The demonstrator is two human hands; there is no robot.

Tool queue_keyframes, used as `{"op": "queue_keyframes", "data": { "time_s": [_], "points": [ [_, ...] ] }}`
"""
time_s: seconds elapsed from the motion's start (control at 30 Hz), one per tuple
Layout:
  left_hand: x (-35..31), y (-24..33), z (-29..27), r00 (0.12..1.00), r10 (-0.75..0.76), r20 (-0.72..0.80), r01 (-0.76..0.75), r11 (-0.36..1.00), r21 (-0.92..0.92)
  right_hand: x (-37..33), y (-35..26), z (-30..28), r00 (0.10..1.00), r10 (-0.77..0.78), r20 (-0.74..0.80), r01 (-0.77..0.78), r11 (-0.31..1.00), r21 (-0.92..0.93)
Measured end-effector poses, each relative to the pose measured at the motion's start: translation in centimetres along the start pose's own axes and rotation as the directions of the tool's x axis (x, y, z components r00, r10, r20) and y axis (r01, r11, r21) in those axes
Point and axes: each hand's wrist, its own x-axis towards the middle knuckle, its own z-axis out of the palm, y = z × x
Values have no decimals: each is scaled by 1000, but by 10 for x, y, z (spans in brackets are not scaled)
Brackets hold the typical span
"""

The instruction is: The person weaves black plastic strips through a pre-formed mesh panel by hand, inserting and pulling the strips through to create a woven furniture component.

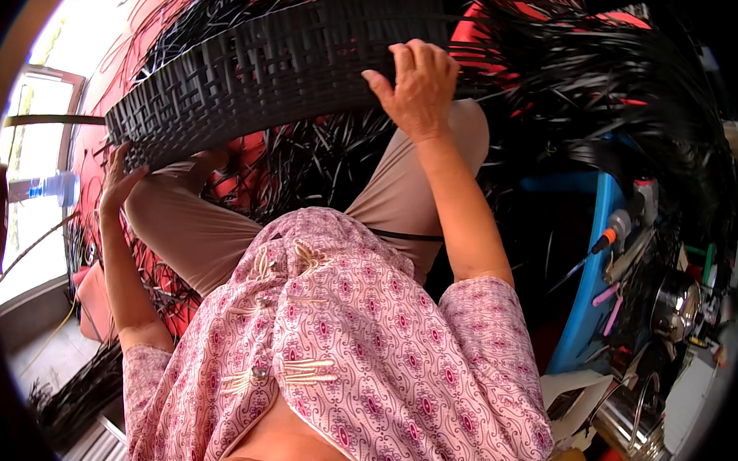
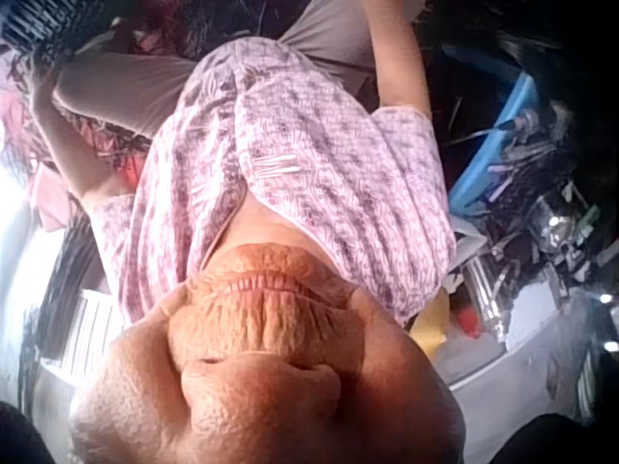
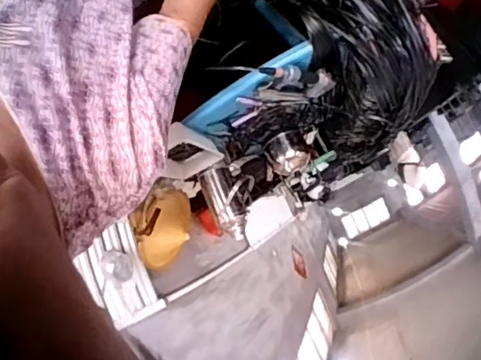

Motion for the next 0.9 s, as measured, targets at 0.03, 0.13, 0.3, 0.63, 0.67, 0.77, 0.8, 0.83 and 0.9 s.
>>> {"op": "queue_keyframes", "data": {
  "time_s": [0.03,0.13,0.3,0.63,0.67,0.77,0.8,0.83,0.9],
  "points": [
    [-3,-2,-1,1000,9,-2,-10,1000,-17,0,1,2,1000,-3,2,3,1000,-6],
    [-5,5,-1,1000,5,-25,-5,1000,7,-6,-1,-1,999,-14,31,15,999,-39],
    [-4,-1,7,997,31,-76,-34,999,-42,-13,9,-15,1000,23,12,-23,998,-54],
    [-4,4,8,996,-12,-91,-1,989,-145,-6,99,-8,813,563,150,-579,753,312],
    [-7,-1,8,995,-12,-100,-2,991,-134,0,103,-6,567,717,405,-800,363,477],
    [-11,-9,15,992,-6,-126,-8,994,-109,6,124,10,512,674,533,-754,55,655],
    [-12,-7,15,992,-10,-129,-3,995,-98,9,126,12,538,629,562,-740,34,671],
    [-10,-4,15,991,-14,-133,2,996,-88,12,136,15,548,613,569,-750,58,659],
    [-9,8,12,992,-33,-119,21,995,-97,23,142,19,626,596,503,-724,207,658]
  ]
}}
